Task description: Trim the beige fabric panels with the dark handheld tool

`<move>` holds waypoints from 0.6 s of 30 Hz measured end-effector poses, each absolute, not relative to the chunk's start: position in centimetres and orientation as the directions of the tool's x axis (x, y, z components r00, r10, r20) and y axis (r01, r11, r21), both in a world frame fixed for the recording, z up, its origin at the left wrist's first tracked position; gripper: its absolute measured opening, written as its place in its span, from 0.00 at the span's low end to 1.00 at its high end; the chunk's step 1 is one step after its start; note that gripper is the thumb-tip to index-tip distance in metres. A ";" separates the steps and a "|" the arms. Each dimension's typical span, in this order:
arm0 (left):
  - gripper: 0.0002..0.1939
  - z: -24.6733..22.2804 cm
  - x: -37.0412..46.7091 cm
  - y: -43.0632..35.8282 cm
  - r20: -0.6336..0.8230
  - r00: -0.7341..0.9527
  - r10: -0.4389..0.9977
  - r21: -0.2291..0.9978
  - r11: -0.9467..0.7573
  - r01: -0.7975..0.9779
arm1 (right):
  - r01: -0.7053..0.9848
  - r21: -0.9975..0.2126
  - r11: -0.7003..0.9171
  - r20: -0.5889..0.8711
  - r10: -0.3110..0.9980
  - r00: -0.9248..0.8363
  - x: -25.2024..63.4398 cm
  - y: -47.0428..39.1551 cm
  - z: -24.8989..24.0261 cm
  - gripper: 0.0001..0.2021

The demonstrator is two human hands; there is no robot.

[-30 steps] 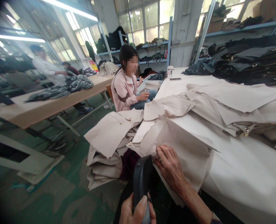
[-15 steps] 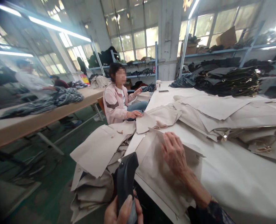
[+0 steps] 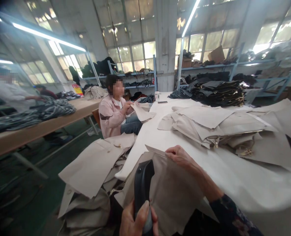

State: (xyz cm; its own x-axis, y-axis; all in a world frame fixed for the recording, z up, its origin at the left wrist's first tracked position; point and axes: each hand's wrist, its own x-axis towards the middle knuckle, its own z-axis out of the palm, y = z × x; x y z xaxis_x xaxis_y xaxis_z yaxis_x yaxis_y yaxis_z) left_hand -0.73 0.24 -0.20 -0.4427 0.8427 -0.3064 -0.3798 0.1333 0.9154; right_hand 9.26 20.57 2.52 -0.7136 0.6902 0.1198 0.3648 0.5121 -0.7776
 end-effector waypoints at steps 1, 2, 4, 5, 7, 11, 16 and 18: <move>0.22 -0.2 -0.6 0.2 -0.306 -0.438 0.845 0.916 0.136 -0.378 | 0.350 -0.786 0.509 0.124 0.685 -0.718 9.4 20.2 2.6 0.15; 0.22 -0.2 -0.5 0.2 -0.306 -0.436 0.846 0.916 0.136 -0.378 | 0.334 -0.794 0.507 0.133 0.681 -0.720 9.6 19.8 2.7 0.15; 0.21 -0.3 -0.3 0.2 -0.302 -0.433 0.849 0.915 0.131 -0.380 | 0.300 -0.807 0.509 0.155 0.673 -0.723 9.8 19.0 2.6 0.15; 0.21 -0.3 -0.3 0.2 -0.300 -0.431 0.851 0.914 0.127 -0.385 | 0.286 -0.811 0.510 0.166 0.670 -0.723 9.9 18.6 2.6 0.15; 0.21 -0.4 -0.3 0.2 -0.291 -0.426 0.857 0.912 0.113 -0.395 | 0.272 -0.820 0.503 0.176 0.674 -0.718 10.1 18.0 2.5 0.14; 0.21 -0.3 -0.7 0.1 -0.260 -0.415 0.872 0.911 0.079 -0.404 | 0.273 -0.842 0.465 0.148 0.686 -0.713 10.5 17.1 2.5 0.15; 0.20 -0.5 -1.0 -0.4 -0.231 -0.440 0.868 0.905 0.026 -0.424 | 0.262 -0.879 0.397 0.097 0.689 -0.718 10.7 16.8 2.0 0.15; 0.21 -0.8 -1.1 -0.6 -0.214 -0.467 0.858 0.892 -0.024 -0.451 | 0.254 -0.889 0.380 0.069 0.661 -0.748 10.6 16.9 1.7 0.13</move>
State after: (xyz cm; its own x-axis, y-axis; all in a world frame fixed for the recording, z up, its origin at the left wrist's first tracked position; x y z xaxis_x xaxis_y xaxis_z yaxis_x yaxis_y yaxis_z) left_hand -1.07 -0.56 -0.82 -0.4670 0.8581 -0.2135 -0.4513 -0.0236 0.8921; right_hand 10.61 16.87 1.74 -0.7476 0.6606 0.0686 0.2545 0.3804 -0.8891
